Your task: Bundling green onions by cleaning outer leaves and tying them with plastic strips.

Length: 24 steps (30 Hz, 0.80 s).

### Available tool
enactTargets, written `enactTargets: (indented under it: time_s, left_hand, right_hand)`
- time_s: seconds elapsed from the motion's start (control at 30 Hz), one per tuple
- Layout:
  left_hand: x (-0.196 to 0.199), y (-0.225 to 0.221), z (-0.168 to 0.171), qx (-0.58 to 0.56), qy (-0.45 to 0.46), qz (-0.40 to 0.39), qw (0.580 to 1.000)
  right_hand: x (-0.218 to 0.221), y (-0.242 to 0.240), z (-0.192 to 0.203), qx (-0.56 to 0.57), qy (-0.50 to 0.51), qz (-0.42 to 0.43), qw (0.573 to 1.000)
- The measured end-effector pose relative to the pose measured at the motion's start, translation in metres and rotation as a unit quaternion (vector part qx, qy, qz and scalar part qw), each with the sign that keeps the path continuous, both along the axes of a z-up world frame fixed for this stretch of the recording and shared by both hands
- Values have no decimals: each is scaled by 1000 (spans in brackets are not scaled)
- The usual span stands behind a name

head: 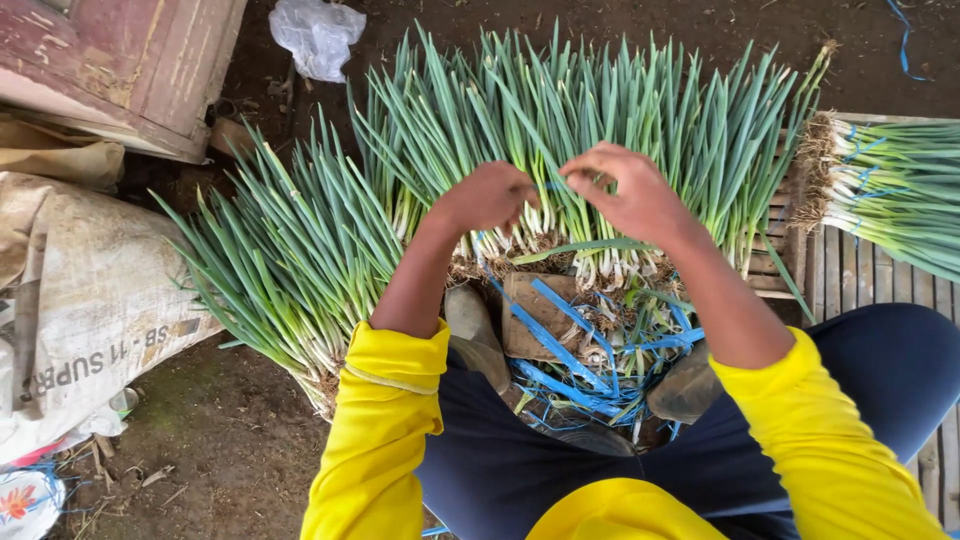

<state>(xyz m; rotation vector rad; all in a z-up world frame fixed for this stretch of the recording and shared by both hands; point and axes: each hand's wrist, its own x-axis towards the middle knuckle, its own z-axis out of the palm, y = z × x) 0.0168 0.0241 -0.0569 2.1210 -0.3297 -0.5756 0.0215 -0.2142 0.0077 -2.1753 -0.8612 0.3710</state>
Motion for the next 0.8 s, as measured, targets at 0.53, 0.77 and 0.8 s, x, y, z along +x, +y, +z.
enactTargets:
  time_s: [0.53, 0.77, 0.8]
  left_hand:
    - [-31, 40, 76, 45, -45, 422, 904]
    - [-33, 39, 77, 100, -25, 425, 899]
    - [-33, 40, 77, 97, -41, 425, 899]
  right_hand:
    - [-24, 151, -303, -257, -36, -49, 964]
    - [-11, 163, -330, -328, -9, -61, 943]
    - [-8, 162, -334, -299, 2, -69, 952]
